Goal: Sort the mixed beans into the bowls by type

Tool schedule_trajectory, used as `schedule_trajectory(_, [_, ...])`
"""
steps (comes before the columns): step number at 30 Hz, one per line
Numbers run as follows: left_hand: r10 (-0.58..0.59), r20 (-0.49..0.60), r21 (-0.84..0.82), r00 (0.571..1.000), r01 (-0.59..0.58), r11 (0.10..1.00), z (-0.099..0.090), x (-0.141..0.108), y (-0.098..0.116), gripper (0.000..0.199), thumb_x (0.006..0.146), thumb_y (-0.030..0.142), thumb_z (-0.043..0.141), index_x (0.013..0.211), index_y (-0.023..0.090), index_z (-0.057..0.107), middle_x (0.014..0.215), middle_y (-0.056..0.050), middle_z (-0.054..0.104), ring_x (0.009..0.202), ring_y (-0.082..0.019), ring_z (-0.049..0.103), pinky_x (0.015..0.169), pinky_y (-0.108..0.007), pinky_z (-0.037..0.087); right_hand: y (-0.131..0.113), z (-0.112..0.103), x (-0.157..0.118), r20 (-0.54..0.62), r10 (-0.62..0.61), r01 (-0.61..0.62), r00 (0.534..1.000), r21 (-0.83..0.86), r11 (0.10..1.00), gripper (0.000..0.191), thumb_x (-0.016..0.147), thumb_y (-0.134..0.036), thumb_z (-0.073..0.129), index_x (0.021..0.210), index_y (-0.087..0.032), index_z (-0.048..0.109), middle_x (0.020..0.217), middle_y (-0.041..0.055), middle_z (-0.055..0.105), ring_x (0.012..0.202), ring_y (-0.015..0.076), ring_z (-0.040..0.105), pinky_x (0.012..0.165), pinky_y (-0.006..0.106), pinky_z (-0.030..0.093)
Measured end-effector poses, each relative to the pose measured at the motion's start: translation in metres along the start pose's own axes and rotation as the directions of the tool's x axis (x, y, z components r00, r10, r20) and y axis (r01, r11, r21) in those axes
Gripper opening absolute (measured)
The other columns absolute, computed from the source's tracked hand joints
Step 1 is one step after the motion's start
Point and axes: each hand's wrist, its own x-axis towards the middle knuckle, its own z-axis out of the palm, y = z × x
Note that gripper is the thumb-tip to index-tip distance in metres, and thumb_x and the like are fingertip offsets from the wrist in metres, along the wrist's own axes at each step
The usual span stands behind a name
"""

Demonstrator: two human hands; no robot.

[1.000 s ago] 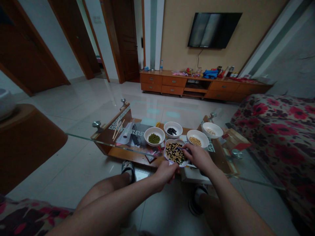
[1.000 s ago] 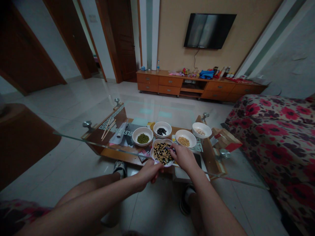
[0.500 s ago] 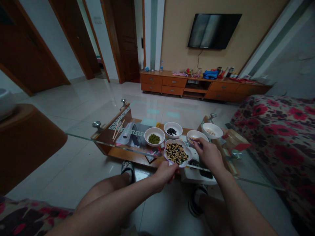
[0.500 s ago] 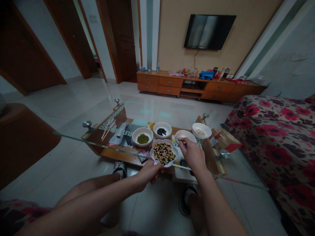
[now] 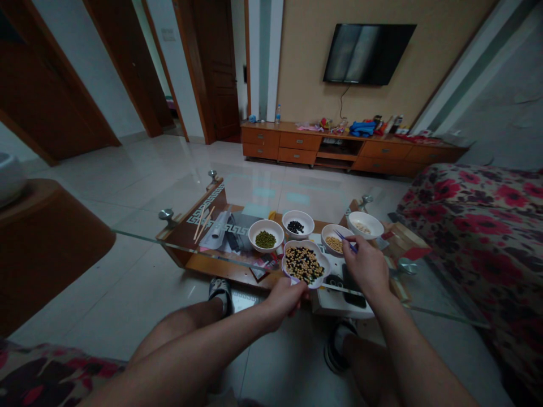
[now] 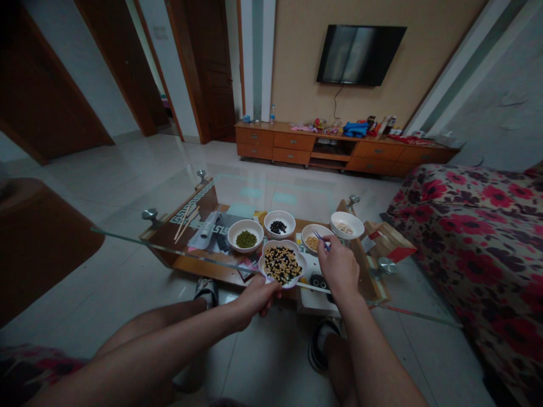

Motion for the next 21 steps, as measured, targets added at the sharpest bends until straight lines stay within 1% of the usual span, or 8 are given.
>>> schedule_trajectory(4, [-0.011,-0.008,0.003,1.0,0.011,1.0,0.0,-0.001,0.001,0.016,0.078,0.025,0.048,0.064,0.017,0.052,0.044,0.005,0.04,0.035,-0.008,0.032,0.034,-0.019,0.021,-0.005,0.0,-0.001,0.072,-0.012,0.01,0.997,0.024,1.0,0.033,0.088,-0.045,0.046,0.102,-0.023,0.066,0.079,0.0084,0.07,0.068,0.0203,0.062,0.055,0.025,0.034])
schedule_trajectory(11, [-0.015,-0.011,0.003,1.0,0.015,1.0,0.001,-0.003,0.004,0.016,0.078,0.025,0.047,0.063,0.018,0.051,0.043,0.006,0.039,0.034,-0.008,0.032,0.033,-0.019,0.02,-0.015,0.0,-0.005,0.175,-0.115,0.107,0.978,0.055,0.993,0.029,0.087,-0.042,0.048,0.099,-0.022,0.065,0.081,0.0077,0.071,0.071,0.0199,0.064,0.055,0.024,0.034])
schedule_trajectory(14, [-0.034,-0.017,0.006,0.999,0.034,0.999,0.001,-0.005,0.006,0.016,0.078,0.025,0.048,0.063,0.018,0.051,0.044,0.006,0.039,0.035,-0.008,0.032,0.034,-0.019,0.019,-0.017,0.003,-0.006,0.197,-0.159,0.149,0.967,0.069,0.986,0.029,0.087,-0.041,0.047,0.098,-0.022,0.065,0.082,0.0071,0.071,0.072,0.0196,0.064,0.058,0.025,0.036])
schedule_trajectory(21, [-0.015,-0.012,0.017,1.0,0.016,1.0,0.001,-0.005,0.004,0.018,0.078,0.026,0.047,0.062,0.018,0.052,0.044,0.005,0.039,0.035,-0.008,0.032,0.033,-0.019,0.02,-0.022,0.007,-0.01,0.249,-0.25,0.23,0.936,0.107,0.967,0.028,0.089,-0.041,0.045,0.093,-0.021,0.064,0.082,0.0062,0.07,0.073,0.0194,0.064,0.06,0.026,0.036])
